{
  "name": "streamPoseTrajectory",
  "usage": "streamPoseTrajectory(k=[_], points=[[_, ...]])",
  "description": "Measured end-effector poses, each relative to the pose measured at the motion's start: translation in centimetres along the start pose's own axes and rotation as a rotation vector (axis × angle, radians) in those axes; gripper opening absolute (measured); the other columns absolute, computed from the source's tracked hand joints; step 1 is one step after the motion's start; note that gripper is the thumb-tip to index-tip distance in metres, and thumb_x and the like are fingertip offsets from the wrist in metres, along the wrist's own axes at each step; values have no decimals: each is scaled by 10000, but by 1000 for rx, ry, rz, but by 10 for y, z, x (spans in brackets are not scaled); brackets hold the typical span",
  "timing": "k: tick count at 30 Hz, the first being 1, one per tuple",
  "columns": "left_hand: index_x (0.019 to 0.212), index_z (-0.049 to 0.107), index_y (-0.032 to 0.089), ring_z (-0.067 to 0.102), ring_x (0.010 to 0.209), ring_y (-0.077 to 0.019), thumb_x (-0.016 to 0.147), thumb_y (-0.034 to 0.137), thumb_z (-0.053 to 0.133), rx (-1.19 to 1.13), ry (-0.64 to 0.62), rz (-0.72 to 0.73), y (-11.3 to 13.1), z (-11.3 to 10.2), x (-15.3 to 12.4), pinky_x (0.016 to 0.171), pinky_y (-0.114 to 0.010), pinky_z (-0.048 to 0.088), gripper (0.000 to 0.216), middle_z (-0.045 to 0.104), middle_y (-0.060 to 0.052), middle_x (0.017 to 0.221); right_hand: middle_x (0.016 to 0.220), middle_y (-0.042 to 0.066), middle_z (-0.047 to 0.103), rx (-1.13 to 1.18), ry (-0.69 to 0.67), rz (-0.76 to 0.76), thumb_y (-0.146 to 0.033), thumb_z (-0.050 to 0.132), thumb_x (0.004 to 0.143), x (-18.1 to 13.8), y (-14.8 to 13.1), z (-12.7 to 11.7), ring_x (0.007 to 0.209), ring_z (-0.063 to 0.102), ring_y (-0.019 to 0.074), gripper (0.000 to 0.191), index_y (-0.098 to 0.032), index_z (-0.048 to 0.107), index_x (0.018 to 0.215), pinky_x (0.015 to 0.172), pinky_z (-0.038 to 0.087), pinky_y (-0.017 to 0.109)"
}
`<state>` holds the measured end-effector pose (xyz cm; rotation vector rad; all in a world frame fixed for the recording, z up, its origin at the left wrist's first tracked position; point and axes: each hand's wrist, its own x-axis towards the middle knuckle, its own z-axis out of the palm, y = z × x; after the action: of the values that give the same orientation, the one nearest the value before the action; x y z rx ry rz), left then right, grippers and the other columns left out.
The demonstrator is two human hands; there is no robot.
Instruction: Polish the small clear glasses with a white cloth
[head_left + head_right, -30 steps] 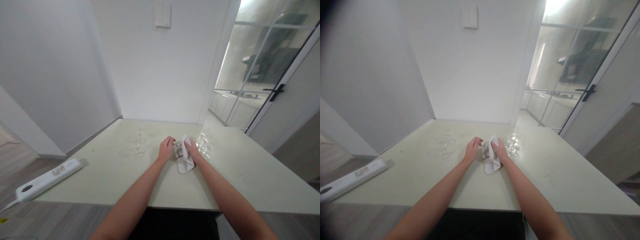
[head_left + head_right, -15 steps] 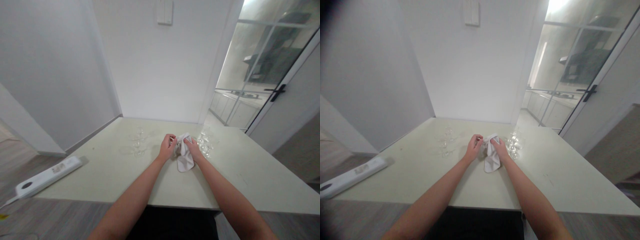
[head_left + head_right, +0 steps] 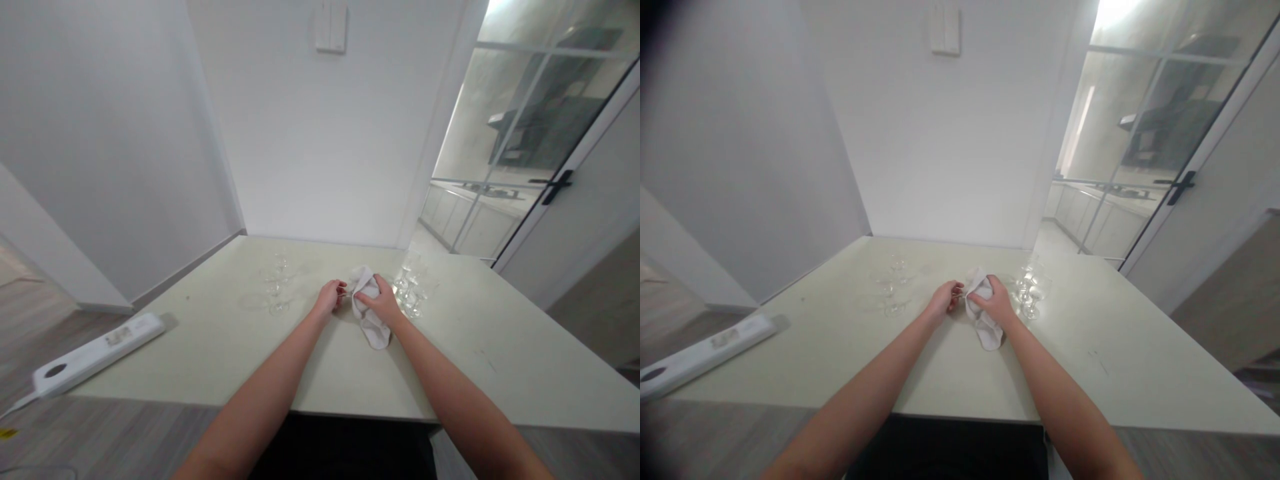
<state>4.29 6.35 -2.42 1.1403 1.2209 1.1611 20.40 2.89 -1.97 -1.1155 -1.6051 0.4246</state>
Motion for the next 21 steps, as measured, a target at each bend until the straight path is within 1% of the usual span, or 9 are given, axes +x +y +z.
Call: streamPoseTrajectory(k=[2, 4, 6, 9, 12, 14, 17, 20, 21], points=[[843, 574, 164, 386, 444, -69, 871, 465, 424, -19, -20, 6, 1, 1, -2, 410, -196, 252, 337, 535, -8, 700, 815, 9, 593, 1, 12, 5, -484, 716, 670, -1, -1, 0, 773, 536, 197, 378, -201, 586, 885, 734, 420, 313], [878, 572, 171, 427, 488, -79, 870, 519, 408, -32, -37, 100, 3, 1, -6, 428, -192, 281, 385, 545, -11, 732, 805, 7, 607, 69, 37, 68, -508, 675, 708, 0, 1, 0, 756, 541, 194, 368, -204, 600, 902, 715, 426, 307], [915, 565, 180, 500, 600, -109, 862, 523, 430, 31, -42, 324, 6, 1, -14, 491, -205, 359, 372, 569, -25, 793, 799, 8, 630, 182, 79, 173, -551, 611, 755, 3, 6, 1, 733, 550, 192, 382, -207, 617, 922, 685, 434, 301], [1009, 559, 194, 548, 803, -158, 836, 461, 511, 268, -54, 743, 9, -3, -26, 685, -270, 452, 322, 594, -62, 939, 703, 10, 636, 325, 85, 374, -624, 519, 791, 6, 16, 3, 654, 554, 193, 425, -213, 625, 801, 611, 437, 302], [1051, 560, 189, 544, 865, -190, 823, 433, 531, 429, -112, 1005, 9, -8, -33, 769, -325, 456, 335, 585, -100, 1005, 621, 18, 630, 373, 12, 489, -672, 506, 771, 7, 25, 3, 604, 565, 206, 475, -221, 608, 665, 568, 442, 319], [1062, 559, 182, 543, 874, -206, 805, 451, 544, 466, -139, 1089, 10, -10, -34, 774, -344, 459, 372, 582, -116, 1012, 616, 22, 641, 358, 13, 509, -679, 513, 762, 7, 28, 3, 597, 576, 211, 484, -222, 615, 642, 553, 441, 324], [1085, 550, 177, 546, 876, -216, 782, 491, 555, 493, -143, 1142, 10, -13, -32, 783, -363, 467, 436, 581, -124, 1008, 620, 22, 657, 363, 47, 544, -659, 537, 752, 7, 31, 3, 585, 585, 205, 464, -217, 626, 646, 539, 443, 317], [1099, 557, 172, 544, 978, -249, 749, 527, 581, 504, -130, 1218, 11, -14, -32, 832, -390, 468, 500, 573, -145, 1062, 589, 22, 650, 443, 68, 656, -651, 559, 723, 6, 36, 5, 532, 575, 187, 457, -203, 626, 663, 518, 451, 308], [1089, 568, 172, 537, 1015, -260, 743, 526, 591, 515, -123, 1243, 11, -14, -33, 857, -402, 462, 496, 572, -151, 1079, 572, 22, 642, 451, 63, 654, -657, 563, 713, 6, 38, 6, 513, 567, 183, 466, -197, 625, 666, 507, 451, 305]])
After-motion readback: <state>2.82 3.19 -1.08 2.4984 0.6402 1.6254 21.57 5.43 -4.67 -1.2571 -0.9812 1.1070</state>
